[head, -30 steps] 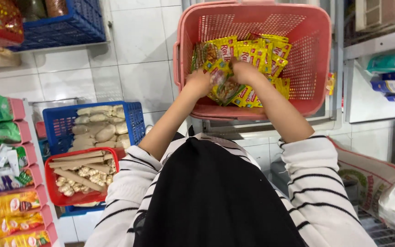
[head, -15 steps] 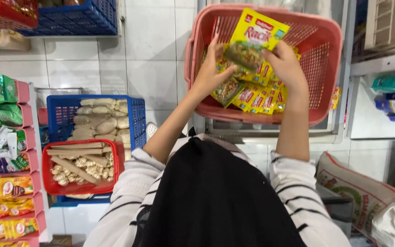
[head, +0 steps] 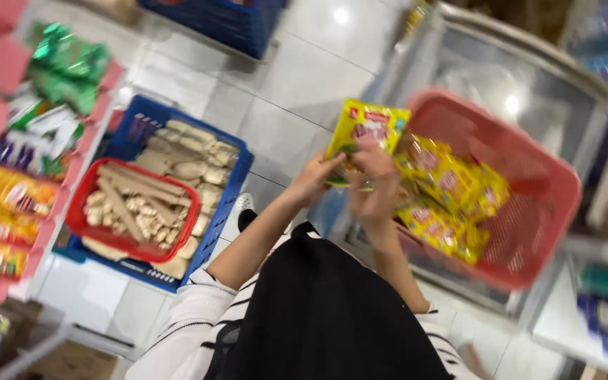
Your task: The person picks up seasoning packets from a shelf and places them into a pink basket, then handles garlic and ginger in a blue crate. They continue by picking up seasoning packets from the basket, inspecting them, and placing some back onto the shelf.
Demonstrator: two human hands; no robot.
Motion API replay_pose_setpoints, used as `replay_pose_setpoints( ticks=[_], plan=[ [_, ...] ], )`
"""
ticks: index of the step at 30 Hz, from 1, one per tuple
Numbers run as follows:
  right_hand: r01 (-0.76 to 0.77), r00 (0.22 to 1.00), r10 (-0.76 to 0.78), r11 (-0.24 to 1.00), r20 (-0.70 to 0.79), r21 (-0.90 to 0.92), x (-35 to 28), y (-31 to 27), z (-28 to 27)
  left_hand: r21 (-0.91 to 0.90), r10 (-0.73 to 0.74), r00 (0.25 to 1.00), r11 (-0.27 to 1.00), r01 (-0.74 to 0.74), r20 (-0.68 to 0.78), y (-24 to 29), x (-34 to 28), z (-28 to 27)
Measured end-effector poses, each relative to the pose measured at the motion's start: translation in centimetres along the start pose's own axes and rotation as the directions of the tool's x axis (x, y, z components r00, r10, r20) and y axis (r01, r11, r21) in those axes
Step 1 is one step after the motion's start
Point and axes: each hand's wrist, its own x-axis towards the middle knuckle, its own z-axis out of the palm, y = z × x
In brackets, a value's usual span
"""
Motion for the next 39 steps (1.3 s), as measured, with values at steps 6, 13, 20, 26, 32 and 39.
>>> replay_pose_setpoints(
  ticks=[6, 13, 20, 26, 32, 39],
  plan=[
    [0.265, 0.909, -0.182, 0.947, 0.375, -0.183, 2.5, -2.2, 11.7, -0.219, 0.098, 0.988, 0.968, -0.124, -0.123, 4.8, -7.6, -7.3],
    [-0.410, 0.694, 0.220, 0.904, 0.686, 0.125, 2.3, -1.5, 22.5, -0.426, 0.191, 0.847, 0.796, -0.429, -0.496, 7.8, -17.4, -18.0],
    [-0.681, 0.413, -0.019, 0.657, 0.911, 0.323, 2.3, -10.1, 37.5, 0.096, 0.532, 0.472, 0.728, -0.678, -0.703, 11.4, -26.0, -29.7],
    [-0.410, 0.433, -0.153, 0.844, 0.888, 0.345, 7.9, -18.7, 51.7, 0.538, 0.603, 0.128, 0.774, -0.332, -0.788, 22.0, -37.1, -31.9],
    [0.004, 0.508, -0.488, 0.825, 0.710, 0.565, 12.0, -26.2, 66.9, 0.832, 0.836, -0.096, 0.513, -0.212, -0.540, 31.9, -41.7, -38.1],
    [0.497, 0.382, -0.482, 0.827, 0.788, 0.265, 10.7, -29.8, 83.1, 0.688, 0.925, -0.076, 0.330, 0.646, -0.372, 36.0, -42.1, -49.0]
  ],
)
